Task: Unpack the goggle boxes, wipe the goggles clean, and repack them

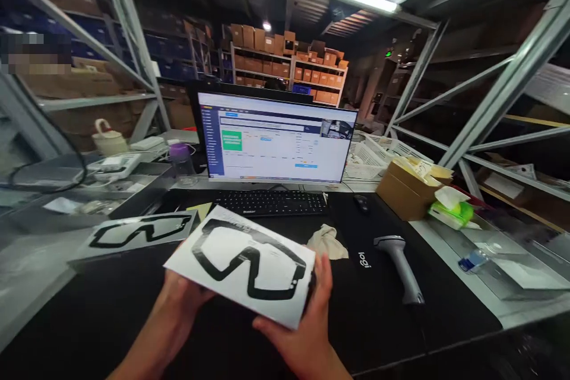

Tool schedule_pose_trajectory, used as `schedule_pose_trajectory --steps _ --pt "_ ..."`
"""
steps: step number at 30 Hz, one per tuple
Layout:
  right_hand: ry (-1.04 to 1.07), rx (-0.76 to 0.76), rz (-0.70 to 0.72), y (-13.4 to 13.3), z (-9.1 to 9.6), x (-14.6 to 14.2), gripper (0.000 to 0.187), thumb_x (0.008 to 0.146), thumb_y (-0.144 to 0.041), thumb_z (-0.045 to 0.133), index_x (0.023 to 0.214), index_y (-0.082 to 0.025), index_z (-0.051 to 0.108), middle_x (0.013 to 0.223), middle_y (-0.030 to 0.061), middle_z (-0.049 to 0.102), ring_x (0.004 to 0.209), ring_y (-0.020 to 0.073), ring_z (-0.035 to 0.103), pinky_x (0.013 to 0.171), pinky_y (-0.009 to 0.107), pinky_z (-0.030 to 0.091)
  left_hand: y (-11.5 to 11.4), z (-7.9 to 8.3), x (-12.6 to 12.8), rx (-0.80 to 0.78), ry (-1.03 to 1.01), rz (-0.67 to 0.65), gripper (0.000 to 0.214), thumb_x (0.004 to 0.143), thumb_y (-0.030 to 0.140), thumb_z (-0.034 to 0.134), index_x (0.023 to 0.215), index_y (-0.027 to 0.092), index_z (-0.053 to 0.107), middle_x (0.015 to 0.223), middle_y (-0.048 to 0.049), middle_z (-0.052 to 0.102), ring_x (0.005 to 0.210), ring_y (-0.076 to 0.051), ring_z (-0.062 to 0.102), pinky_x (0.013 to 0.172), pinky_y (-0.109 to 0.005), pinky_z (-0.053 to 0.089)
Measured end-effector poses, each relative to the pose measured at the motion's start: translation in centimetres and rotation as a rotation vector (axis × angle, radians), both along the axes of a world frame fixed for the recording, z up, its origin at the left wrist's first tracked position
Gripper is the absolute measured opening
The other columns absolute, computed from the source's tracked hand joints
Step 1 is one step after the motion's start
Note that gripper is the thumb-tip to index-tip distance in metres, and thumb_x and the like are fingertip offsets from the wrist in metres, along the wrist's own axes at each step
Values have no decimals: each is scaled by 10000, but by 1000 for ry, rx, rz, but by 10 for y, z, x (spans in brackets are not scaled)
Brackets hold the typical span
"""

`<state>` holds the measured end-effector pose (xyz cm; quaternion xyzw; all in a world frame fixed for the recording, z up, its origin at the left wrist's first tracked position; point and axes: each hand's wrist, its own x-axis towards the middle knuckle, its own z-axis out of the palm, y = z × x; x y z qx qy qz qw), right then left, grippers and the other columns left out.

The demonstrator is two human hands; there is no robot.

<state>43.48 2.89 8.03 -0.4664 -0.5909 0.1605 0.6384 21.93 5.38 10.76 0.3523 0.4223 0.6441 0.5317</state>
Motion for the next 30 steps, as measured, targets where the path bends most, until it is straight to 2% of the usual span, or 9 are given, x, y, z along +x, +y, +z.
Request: schedule_pose_trajectory --steps 3,5,8,11,16,21,25,30 --pt "-126 57 -27 2 -6 -7 1191 623 -558 884 1532 -217 195 1454 198 457 1304 393 529 1040 545 491 6 9 -11 -103 -49 -47 877 720 717 685 1468 341 423 1475 -79 531 1331 -378 497 867 -446 585" --pt "-164 103 -2 4 -4 -10 1128 639 -558 877 1500 -234 225 1447 190 467 1301 385 533 1044 555 486 6 10 -14 -214 -70 -89 757 765 643 686 1421 315 498 1411 -77 596 1321 -360 510 888 -445 573" --pt "-207 238 70 7 3 -9 905 757 -586 787 1447 -292 280 1518 173 396 1373 385 458 1065 594 455 4 7 -17 -323 -126 -115 640 823 523 669 1407 315 511 1341 -71 649 1212 -326 596 860 -440 577" --pt "-308 296 115 8 8 -5 772 832 -595 707 1443 -335 314 1580 145 302 1404 386 414 1068 607 447 2 0 -20 -367 -176 -122 594 865 527 616 1407 311 506 1303 -81 664 1072 -297 654 801 -428 585" --pt "-403 286 79 7 6 -1 775 805 -656 693 1438 -370 349 1579 122 274 1355 386 467 1003 577 510 2 -7 -23 -376 -185 -108 589 851 534 626 1382 298 532 1223 -85 689 998 -288 664 780 -438 586" --pt "-456 302 7 4 5 -3 782 807 -633 695 1445 -323 366 1523 143 365 1315 369 510 976 540 540 0 -3 -20 -351 -152 -71 615 781 477 684 1362 316 558 1227 -66 690 1011 -308 657 768 -450 593" --pt "-482 391 -13 9 7 -2 799 788 -622 710 1442 -291 392 1442 143 455 1248 346 565 933 494 573 -1 1 -17 -319 -155 -48 632 726 388 687 1345 337 569 1228 -35 696 1045 -306 645 739 -409 596" --pt "-535 519 15 23 7 6 873 727 -777 672 1414 -291 438 1447 152 427 1184 331 605 847 436 610 -1 -1 -17 -298 -141 -16 655 665 380 715 1305 293 607 1181 -49 717 1128 -360 623 740 -422 604"
